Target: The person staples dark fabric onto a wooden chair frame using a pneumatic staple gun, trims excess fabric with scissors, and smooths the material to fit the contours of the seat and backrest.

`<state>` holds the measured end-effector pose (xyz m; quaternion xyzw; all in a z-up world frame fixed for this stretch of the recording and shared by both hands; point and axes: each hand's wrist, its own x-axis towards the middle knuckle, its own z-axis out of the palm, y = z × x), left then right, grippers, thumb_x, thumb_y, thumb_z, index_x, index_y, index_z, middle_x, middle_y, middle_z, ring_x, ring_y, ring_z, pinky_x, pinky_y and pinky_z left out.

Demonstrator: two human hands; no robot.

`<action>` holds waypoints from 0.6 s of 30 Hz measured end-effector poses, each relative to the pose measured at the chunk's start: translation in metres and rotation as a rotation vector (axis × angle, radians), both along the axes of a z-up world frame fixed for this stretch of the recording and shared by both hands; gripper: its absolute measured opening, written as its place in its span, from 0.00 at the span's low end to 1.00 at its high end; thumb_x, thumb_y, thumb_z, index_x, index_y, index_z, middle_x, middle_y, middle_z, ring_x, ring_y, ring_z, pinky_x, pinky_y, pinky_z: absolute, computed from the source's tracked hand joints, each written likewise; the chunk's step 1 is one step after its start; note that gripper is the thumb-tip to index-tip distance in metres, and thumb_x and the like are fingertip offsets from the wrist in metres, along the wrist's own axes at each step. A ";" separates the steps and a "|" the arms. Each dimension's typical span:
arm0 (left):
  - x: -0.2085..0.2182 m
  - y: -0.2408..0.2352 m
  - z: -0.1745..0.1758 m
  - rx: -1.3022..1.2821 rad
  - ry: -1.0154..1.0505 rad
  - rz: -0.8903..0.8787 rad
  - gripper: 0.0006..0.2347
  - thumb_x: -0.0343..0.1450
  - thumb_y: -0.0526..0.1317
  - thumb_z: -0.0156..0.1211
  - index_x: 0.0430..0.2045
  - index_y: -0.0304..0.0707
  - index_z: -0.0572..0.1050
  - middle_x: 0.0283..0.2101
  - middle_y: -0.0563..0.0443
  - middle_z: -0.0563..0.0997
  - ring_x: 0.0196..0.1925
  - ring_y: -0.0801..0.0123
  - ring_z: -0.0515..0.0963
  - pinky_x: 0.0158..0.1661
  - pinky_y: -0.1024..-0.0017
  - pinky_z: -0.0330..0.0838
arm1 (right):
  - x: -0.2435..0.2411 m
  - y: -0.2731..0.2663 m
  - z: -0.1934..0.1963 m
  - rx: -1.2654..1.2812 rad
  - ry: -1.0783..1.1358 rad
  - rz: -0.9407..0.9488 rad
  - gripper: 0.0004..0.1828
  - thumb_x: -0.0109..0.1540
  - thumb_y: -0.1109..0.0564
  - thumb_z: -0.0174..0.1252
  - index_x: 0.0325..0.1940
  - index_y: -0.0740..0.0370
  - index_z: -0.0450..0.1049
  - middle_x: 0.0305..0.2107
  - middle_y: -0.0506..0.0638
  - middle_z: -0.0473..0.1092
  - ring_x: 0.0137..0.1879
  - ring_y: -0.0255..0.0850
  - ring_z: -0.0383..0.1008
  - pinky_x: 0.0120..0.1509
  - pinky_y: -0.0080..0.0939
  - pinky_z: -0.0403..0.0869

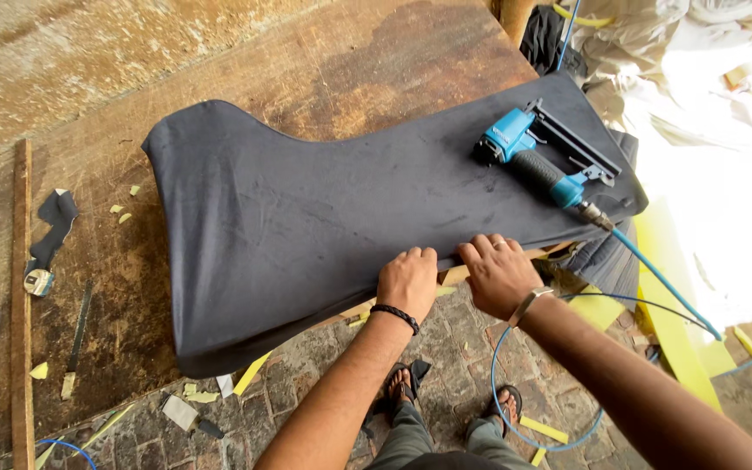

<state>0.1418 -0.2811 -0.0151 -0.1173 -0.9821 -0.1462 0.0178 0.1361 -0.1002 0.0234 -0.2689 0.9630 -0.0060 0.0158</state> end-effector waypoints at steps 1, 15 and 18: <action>-0.003 -0.001 0.003 -0.008 -0.022 0.000 0.04 0.71 0.37 0.57 0.34 0.35 0.74 0.41 0.37 0.81 0.46 0.48 0.81 0.47 0.55 0.76 | -0.003 -0.007 -0.001 0.047 -0.037 -0.024 0.28 0.57 0.42 0.64 0.53 0.61 0.71 0.45 0.56 0.70 0.54 0.50 0.71 0.59 0.51 0.71; 0.012 -0.001 0.029 0.049 -0.097 -0.101 0.10 0.66 0.45 0.63 0.31 0.38 0.76 0.34 0.42 0.82 0.39 0.50 0.83 0.42 0.55 0.77 | -0.024 0.010 -0.033 -0.200 0.042 0.018 0.06 0.52 0.54 0.62 0.31 0.53 0.73 0.29 0.47 0.75 0.39 0.52 0.78 0.40 0.53 0.76; 0.019 0.010 0.011 -0.137 0.018 -0.104 0.04 0.68 0.40 0.61 0.30 0.42 0.78 0.34 0.46 0.82 0.36 0.56 0.84 0.37 0.61 0.80 | -0.015 0.008 -0.036 -0.256 0.149 0.044 0.06 0.50 0.57 0.62 0.29 0.54 0.72 0.30 0.47 0.73 0.41 0.49 0.78 0.44 0.50 0.77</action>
